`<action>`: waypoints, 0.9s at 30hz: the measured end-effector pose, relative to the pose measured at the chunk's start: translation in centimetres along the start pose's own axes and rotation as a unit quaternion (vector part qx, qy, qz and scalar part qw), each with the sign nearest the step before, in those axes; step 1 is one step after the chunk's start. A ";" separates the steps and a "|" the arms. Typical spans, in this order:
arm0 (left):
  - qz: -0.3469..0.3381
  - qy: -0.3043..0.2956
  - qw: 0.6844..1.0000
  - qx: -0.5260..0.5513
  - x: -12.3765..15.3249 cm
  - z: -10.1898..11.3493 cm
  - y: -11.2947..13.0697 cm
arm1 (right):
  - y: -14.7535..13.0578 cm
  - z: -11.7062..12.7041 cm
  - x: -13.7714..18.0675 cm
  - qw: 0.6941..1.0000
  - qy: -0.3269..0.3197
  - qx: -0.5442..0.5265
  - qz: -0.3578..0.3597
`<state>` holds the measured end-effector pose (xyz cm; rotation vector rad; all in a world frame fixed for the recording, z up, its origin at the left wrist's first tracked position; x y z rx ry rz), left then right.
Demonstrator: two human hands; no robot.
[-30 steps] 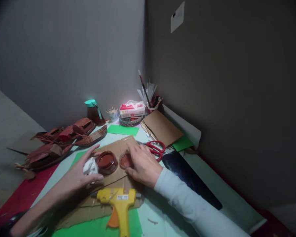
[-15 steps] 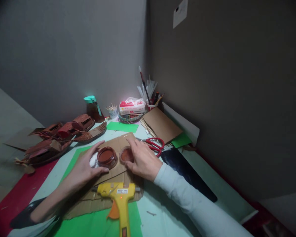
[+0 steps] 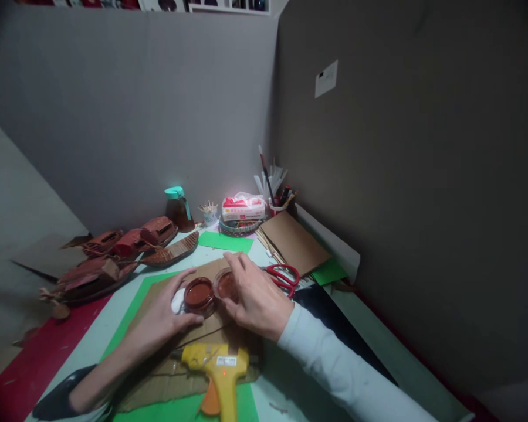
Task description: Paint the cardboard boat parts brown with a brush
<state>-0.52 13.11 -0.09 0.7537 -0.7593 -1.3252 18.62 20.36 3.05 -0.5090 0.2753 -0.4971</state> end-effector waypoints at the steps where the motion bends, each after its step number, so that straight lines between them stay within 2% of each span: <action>1: 0.002 0.001 1.000 0.004 0.1 0.0 0.1 | -0.2 0.2 -0.1 1.000 -0.003 0.004 0.002; 8: -0.003 -0.011 0.999 0.034 0.5 -0.1 0.2 | -1.6 1.2 -1.0 0.999 -0.030 0.021 0.030; 12: -0.012 -0.021 0.999 0.047 0.6 -0.2 0.2 | -2.8 1.7 -1.8 0.995 -0.053 0.040 0.069; 18: -0.042 -0.027 0.997 0.059 1.0 -0.5 0.3 | -4.9 1.9 -3.1 0.978 -0.121 0.088 0.144; 23: -0.072 -0.016 0.995 0.063 1.3 -0.7 0.6 | -5.8 1.9 -3.5 0.958 -0.188 0.142 0.161; 27: -0.114 -0.022 0.990 0.076 1.7 -0.7 1.6 | -6.4 1.9 -3.8 0.947 -0.216 0.168 0.166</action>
Point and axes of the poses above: each hand's wrist, its own x-axis away from the middle knuckle, its own z-axis out of the back of the hand, y = z × x, the point moved 4 cm from there along -x, towards the middle knuckle, and after that the axes turned 13 degrees about -y, right-handed, at the moved point
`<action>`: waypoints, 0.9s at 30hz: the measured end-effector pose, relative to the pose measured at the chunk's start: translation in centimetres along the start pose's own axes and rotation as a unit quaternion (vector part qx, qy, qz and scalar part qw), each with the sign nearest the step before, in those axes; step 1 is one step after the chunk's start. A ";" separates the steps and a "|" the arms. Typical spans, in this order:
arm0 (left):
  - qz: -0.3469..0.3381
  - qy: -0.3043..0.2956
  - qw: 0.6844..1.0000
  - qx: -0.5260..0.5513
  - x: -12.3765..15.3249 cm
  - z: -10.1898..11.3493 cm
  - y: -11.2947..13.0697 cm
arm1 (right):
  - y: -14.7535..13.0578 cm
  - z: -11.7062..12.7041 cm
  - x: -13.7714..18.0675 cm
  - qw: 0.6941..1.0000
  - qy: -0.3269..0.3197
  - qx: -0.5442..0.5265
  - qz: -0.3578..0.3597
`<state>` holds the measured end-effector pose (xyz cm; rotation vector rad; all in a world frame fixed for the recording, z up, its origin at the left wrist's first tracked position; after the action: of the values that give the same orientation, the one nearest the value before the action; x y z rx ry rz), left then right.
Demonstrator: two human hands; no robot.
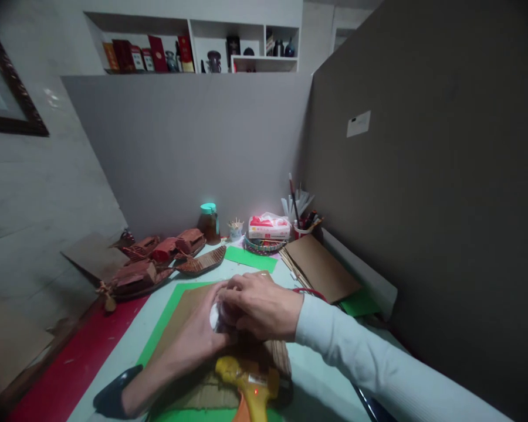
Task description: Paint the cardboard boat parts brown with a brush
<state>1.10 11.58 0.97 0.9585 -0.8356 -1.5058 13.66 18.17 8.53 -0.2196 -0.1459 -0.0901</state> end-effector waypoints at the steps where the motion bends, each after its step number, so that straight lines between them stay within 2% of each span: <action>1: -0.005 -0.001 1.000 0.004 0.1 0.0 0.2 | -0.1 0.1 -0.1 1.000 -0.005 0.004 0.002; 12: -0.024 -0.019 0.998 0.059 0.4 0.6 1.6 | -0.3 0.9 -0.6 0.997 -0.030 0.032 0.060; 16: -0.016 -0.015 0.998 0.061 0.3 0.7 1.2 | -0.6 0.8 -1.0 0.997 -0.042 0.064 0.000; 22: 0.003 -0.003 0.999 0.049 0.5 0.7 0.7 | -1.0 0.7 -1.6 0.974 -0.006 0.121 -0.189; 24: 0.005 -0.003 0.999 0.048 0.5 0.8 1.0 | -0.8 1.0 -1.3 0.971 0.002 0.124 -0.202; 27: 0.011 0.004 0.999 0.048 0.5 1.0 1.4 | -0.7 1.7 -0.4 0.981 -0.008 0.114 -0.155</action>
<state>0.77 10.93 2.54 1.0219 -0.9164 -1.4538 12.97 17.88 10.25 0.0329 -0.2050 -0.3792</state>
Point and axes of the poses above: each hand's wrist, its own x-axis away from the middle knuckle, its own z-axis out of the back of the hand, y = z × x, the point moved 4 cm from there along -x, towards the middle knuckle, and after that the axes turned 13 degrees about -y, right-handed, at the moved point
